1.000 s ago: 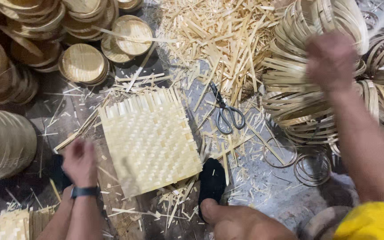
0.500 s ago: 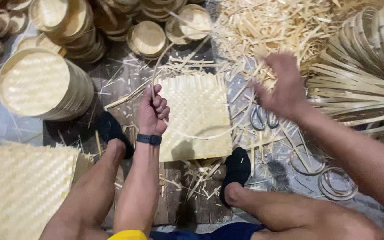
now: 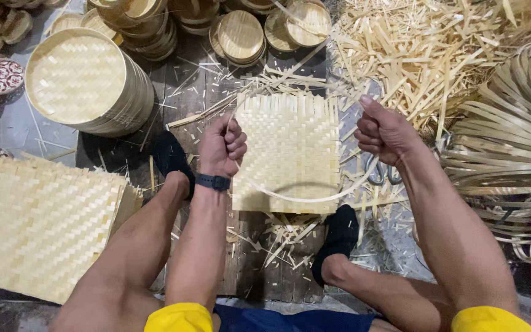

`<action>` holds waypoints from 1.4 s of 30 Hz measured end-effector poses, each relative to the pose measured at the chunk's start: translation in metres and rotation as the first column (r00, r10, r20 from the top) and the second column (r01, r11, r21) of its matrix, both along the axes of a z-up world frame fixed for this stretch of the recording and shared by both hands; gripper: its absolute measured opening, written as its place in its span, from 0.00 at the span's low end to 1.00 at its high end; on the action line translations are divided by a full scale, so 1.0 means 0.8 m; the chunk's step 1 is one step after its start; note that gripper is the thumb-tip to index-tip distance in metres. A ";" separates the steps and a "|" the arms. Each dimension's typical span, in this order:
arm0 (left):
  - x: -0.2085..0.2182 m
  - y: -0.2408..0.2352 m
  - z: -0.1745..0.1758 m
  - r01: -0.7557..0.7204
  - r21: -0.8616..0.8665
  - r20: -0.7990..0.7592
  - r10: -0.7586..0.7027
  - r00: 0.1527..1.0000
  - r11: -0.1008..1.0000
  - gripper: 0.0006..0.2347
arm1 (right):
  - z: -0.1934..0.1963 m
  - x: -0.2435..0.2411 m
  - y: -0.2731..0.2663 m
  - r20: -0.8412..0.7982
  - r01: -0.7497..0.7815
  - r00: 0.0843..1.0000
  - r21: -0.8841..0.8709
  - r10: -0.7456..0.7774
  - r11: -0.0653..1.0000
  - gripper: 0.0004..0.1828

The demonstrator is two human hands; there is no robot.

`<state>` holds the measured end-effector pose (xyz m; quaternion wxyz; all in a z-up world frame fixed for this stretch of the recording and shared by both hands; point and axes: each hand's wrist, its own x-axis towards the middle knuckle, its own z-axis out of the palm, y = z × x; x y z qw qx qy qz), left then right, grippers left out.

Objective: The person places a circular bamboo frame onto a square woven mat, presses it down, and uses scissors to trim the excess matting around the frame's edge. They then flip the piece over to reveal the finished circular base and stack it with other completed items.

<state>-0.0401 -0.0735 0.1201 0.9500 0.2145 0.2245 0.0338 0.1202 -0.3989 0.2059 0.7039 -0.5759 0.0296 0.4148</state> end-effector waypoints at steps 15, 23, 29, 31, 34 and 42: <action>0.050 -0.022 0.098 0.477 0.500 -0.358 -0.329 0.874 0.723 0.19 | -0.019 -0.016 -0.008 0.094 -0.069 0.992 -0.128 0.082 0.989 0.31; 0.053 -0.007 0.105 0.487 0.589 -0.414 -0.277 0.867 0.645 0.18 | -0.023 -0.020 -0.002 0.070 -0.134 0.988 -0.006 0.134 0.991 0.31; 0.052 0.006 0.103 0.365 0.555 -0.319 -0.215 0.923 0.747 0.15 | -0.020 -0.016 0.001 0.093 -0.023 0.996 0.100 0.013 0.995 0.26; 0.041 0.010 0.089 0.311 0.492 -0.295 -0.180 0.938 0.813 0.20 | -0.030 -0.023 -0.004 0.045 0.066 0.996 0.249 -0.079 0.966 0.25; 0.015 -0.003 0.038 0.168 0.266 -0.149 -0.131 0.980 0.949 0.20 | -0.053 -0.021 0.002 -0.065 0.251 0.968 0.350 -0.244 0.902 0.26; -0.015 -0.046 -0.076 -0.094 -0.069 0.037 0.096 0.995 0.993 0.16 | -0.081 -0.024 0.006 -0.110 0.393 0.919 0.268 -0.378 0.879 0.29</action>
